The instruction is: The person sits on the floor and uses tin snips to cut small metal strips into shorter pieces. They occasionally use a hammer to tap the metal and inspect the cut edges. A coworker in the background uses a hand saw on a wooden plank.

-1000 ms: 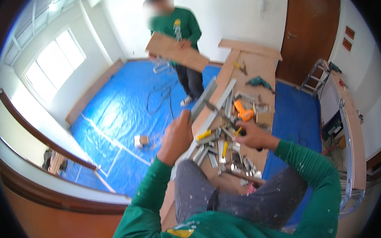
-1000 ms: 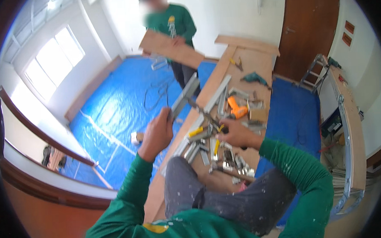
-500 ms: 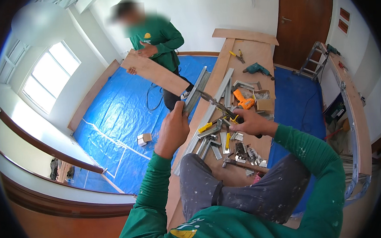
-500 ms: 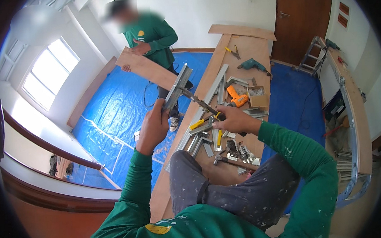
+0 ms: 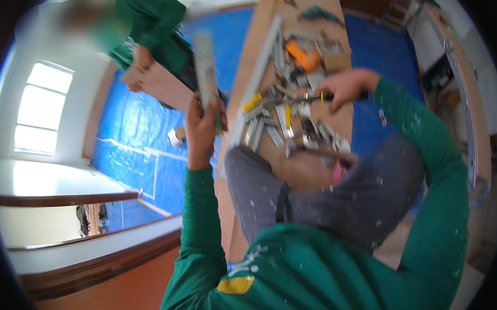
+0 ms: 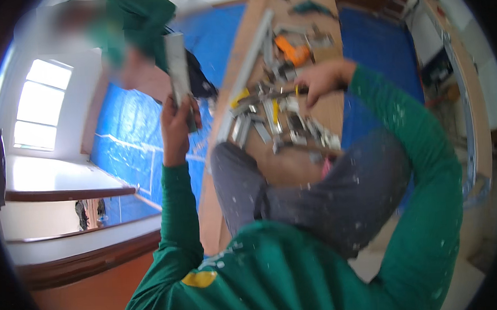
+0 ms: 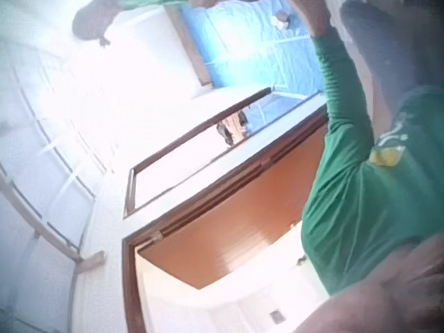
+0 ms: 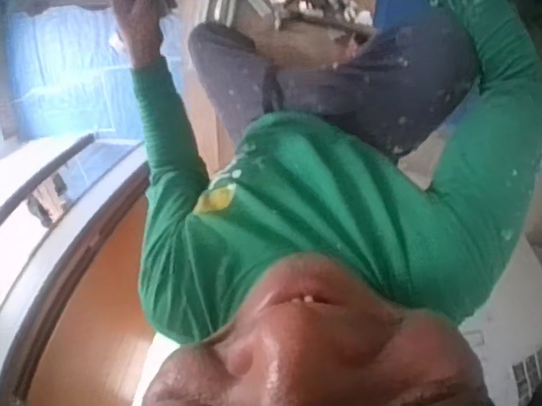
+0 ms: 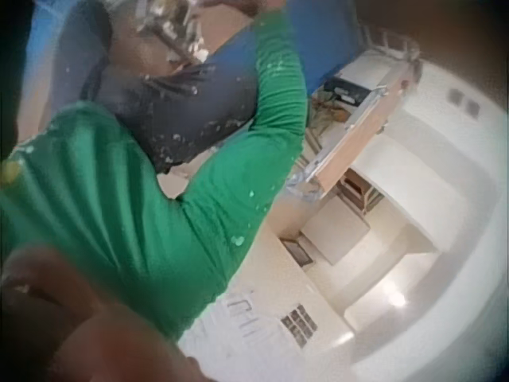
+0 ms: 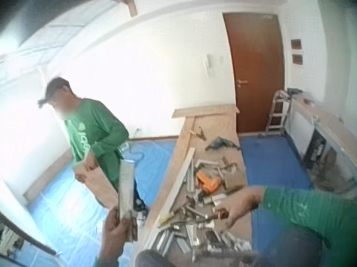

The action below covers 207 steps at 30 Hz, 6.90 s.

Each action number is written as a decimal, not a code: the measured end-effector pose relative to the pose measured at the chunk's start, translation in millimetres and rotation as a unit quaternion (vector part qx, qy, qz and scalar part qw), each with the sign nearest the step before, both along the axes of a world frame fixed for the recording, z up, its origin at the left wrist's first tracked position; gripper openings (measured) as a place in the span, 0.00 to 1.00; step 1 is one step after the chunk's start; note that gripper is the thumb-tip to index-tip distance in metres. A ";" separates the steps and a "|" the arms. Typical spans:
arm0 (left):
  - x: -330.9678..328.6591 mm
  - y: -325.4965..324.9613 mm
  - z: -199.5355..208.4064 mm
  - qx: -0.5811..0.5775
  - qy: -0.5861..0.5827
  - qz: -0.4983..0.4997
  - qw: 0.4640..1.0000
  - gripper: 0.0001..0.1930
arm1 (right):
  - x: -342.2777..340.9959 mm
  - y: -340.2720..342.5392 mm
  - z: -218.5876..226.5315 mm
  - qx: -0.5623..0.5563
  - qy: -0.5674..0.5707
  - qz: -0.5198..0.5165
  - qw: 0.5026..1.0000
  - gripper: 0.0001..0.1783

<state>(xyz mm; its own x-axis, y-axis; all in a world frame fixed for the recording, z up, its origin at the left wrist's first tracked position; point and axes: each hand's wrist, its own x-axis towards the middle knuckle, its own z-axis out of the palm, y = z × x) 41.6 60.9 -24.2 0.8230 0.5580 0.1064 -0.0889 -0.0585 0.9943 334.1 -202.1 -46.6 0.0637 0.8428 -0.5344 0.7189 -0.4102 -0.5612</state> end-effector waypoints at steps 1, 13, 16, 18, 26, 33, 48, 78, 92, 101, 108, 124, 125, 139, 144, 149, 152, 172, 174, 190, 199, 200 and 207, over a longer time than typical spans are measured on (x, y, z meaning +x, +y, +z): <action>-6.8 -5.2 -23.5 0.008 0.004 0.010 1.000 0.13 | 7.7 -7.4 -11.0 -0.058 -0.018 0.003 0.998 0.41; -49.1 -17.7 -189.3 0.079 0.238 0.080 0.965 0.17 | -63.2 -103.4 -243.7 0.115 -0.078 -0.335 0.932 0.44; -37.8 -16.6 -197.3 0.113 0.255 0.093 0.956 0.18 | -59.4 -101.7 -262.3 0.165 -0.126 -0.385 0.899 0.47; -32.2 -15.2 -200.7 0.143 0.265 0.094 0.949 0.19 | -45.5 -101.2 -267.3 0.170 -0.137 -0.407 0.887 0.48; -22.5 -14.3 -205.3 0.128 0.284 0.096 0.945 0.19 | 3.7 -87.0 -291.2 0.190 -0.256 -0.348 0.881 0.52; -27.4 -6.2 -204.4 0.125 0.279 0.087 0.948 0.20 | -1.7 -68.4 -315.2 0.199 -0.284 -0.381 0.857 0.54; -41.2 -1.7 -201.1 0.073 0.222 0.085 0.969 0.22 | 0.9 -64.6 -299.7 0.121 -0.345 -0.278 0.888 0.55; -76.7 -39.6 -9.8 0.303 0.118 0.040 0.945 0.26 | -102.8 158.0 115.7 0.244 0.066 0.035 0.967 0.18; -81.9 -24.6 13.2 0.146 0.137 -0.118 0.973 0.14 | -111.7 126.5 119.5 0.474 -0.045 0.121 0.871 0.11; -71.5 -28.9 -9.7 -0.056 0.154 -0.228 0.960 0.16 | -100.2 116.7 94.3 0.462 -0.069 0.085 0.880 0.19; -78.4 -21.9 -59.4 -0.082 0.202 -0.128 0.967 0.16 | 18.5 52.5 -34.3 0.337 0.133 -0.143 0.921 0.17; -29.4 -35.5 -57.1 -0.138 0.296 -0.134 0.936 0.28 | 2.8 -55.3 -285.8 -0.006 -0.279 -0.266 0.923 0.45; -27.8 -35.5 -52.1 -0.155 0.291 -0.128 0.935 0.25 | -0.3 -57.2 -286.8 -0.025 -0.272 -0.281 0.920 0.47; -47.5 -15.0 -9.1 -0.269 0.216 -0.156 0.926 0.24 | 13.6 -67.2 -282.1 0.023 -0.159 -0.345 0.925 0.36; -58.3 -14.9 -3.0 -0.254 0.189 -0.164 0.934 0.24 | 3.3 -87.4 -282.1 0.087 -0.126 -0.379 0.913 0.36; -75.8 -13.5 -1.0 -0.212 0.216 -0.155 0.940 0.25 | -20.3 -82.7 -222.8 0.194 -0.067 -0.407 0.890 0.32; -80.7 -16.7 5.3 -0.181 0.240 -0.158 0.941 0.27 | -15.2 -75.4 -145.7 0.400 -0.230 -0.241 0.854 0.40; -99.7 -9.1 63.5 -0.078 0.289 -0.219 0.929 0.29 | -98.0 -4.4 110.1 0.456 -0.559 0.108 0.684 0.45; -102.2 -8.8 62.4 -0.083 0.291 -0.229 0.925 0.29 | -101.4 -6.2 111.9 0.454 -0.576 0.106 0.672 0.44; -97.3 -13.8 62.8 -0.048 0.285 -0.269 0.919 0.28 | -106.7 -20.0 113.3 0.399 -0.559 0.107 0.719 0.49; -94.6 -10.6 56.0 -0.016 0.274 -0.315 0.908 0.28 | -100.3 -20.5 102.6 0.397 -0.531 0.124 0.738 0.47; -93.5 -12.0 59.9 0.014 0.280 -0.325 0.903 0.27 | -99.9 -20.1 102.0 0.397 -0.527 0.125 0.741 0.47; -93.8 -14.9 53.9 0.038 0.288 -0.337 0.896 0.25 | -97.9 -22.3 101.3 0.391 -0.515 0.138 0.750 0.48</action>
